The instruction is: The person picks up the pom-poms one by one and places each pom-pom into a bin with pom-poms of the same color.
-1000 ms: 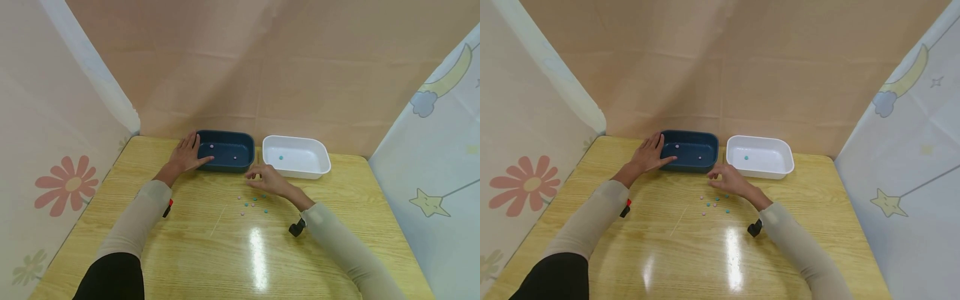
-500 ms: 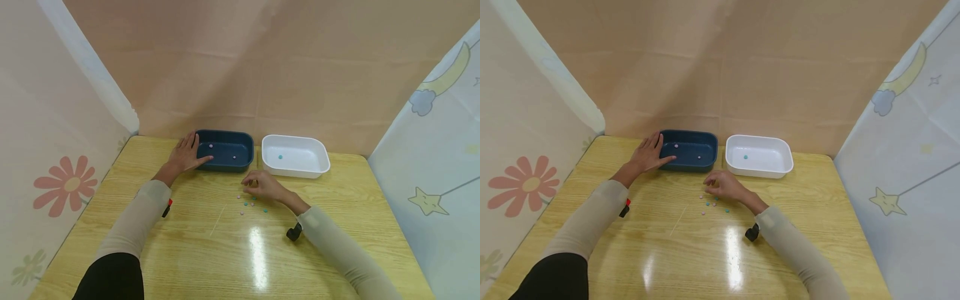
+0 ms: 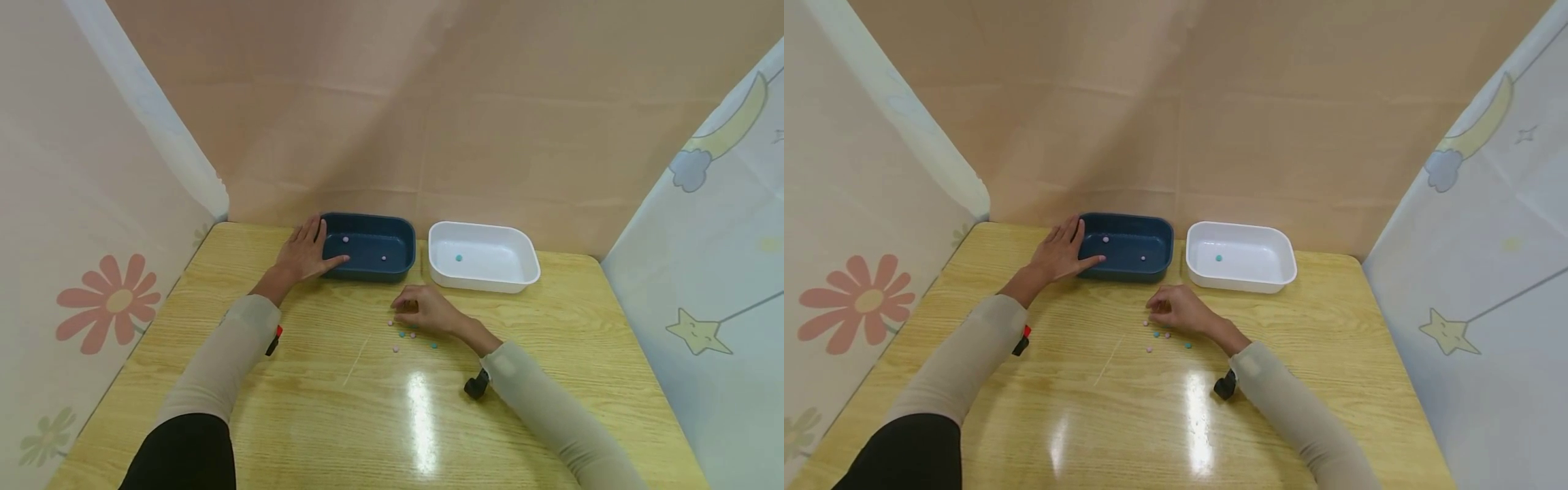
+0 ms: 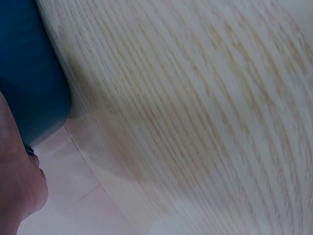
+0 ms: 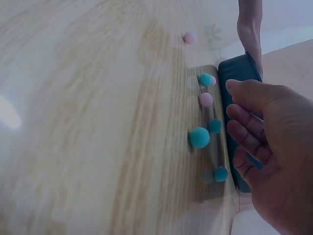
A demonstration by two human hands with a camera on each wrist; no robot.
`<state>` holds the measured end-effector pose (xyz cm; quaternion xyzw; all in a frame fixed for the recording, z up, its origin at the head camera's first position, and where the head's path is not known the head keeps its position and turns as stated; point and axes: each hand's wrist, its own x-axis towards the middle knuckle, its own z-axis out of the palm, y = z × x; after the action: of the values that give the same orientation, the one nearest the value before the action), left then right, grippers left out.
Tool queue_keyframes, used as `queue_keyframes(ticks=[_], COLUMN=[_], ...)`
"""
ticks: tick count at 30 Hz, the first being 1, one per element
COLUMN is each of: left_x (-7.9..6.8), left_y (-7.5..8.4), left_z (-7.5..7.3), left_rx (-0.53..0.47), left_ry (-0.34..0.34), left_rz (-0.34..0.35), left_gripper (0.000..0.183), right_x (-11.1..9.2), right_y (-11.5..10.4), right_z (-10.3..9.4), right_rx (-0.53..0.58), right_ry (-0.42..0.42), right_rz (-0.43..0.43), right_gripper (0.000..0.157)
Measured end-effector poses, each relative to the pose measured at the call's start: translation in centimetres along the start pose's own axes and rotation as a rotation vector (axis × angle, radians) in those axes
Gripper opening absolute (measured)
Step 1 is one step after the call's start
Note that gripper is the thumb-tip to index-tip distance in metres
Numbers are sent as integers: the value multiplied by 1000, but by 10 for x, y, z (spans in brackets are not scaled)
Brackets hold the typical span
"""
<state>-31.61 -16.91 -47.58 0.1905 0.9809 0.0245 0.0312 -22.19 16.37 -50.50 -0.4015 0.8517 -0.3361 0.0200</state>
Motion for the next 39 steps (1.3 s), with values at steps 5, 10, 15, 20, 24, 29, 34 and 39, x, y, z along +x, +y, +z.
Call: queue_keyframes(ticks=[5,10,15,20,24,29,34,39], left_x=[0,1,0,0,-1,0,0,-1], left_y=[-1,-1,-1,1,1,2,1,2], left_z=[2,4,4,2,1,1,1,1], left_rx=[1,0,1,-13,-23,-22,-24,-25], left_ry=[0,-2,-1,8,17,15,13,12], left_rz=[4,5,4,0,-3,-5,-6,-6], left_gripper=[112,113,111,112,111,111,111,112], right_x=[-1,-2,-2,-1,-1,0,1,1], right_y=[-1,0,1,2,1,-3,-4,-2], right_z=[3,5,6,7,7,7,7,8], right_rx=[26,47,74,84,87,78,62,63], right_ry=[-21,-34,-52,-62,-71,-92,-98,-95], right_rz=[14,15,20,3,-5,21,15,-12], right_gripper=[18,19,17,17,16,15,13,9])
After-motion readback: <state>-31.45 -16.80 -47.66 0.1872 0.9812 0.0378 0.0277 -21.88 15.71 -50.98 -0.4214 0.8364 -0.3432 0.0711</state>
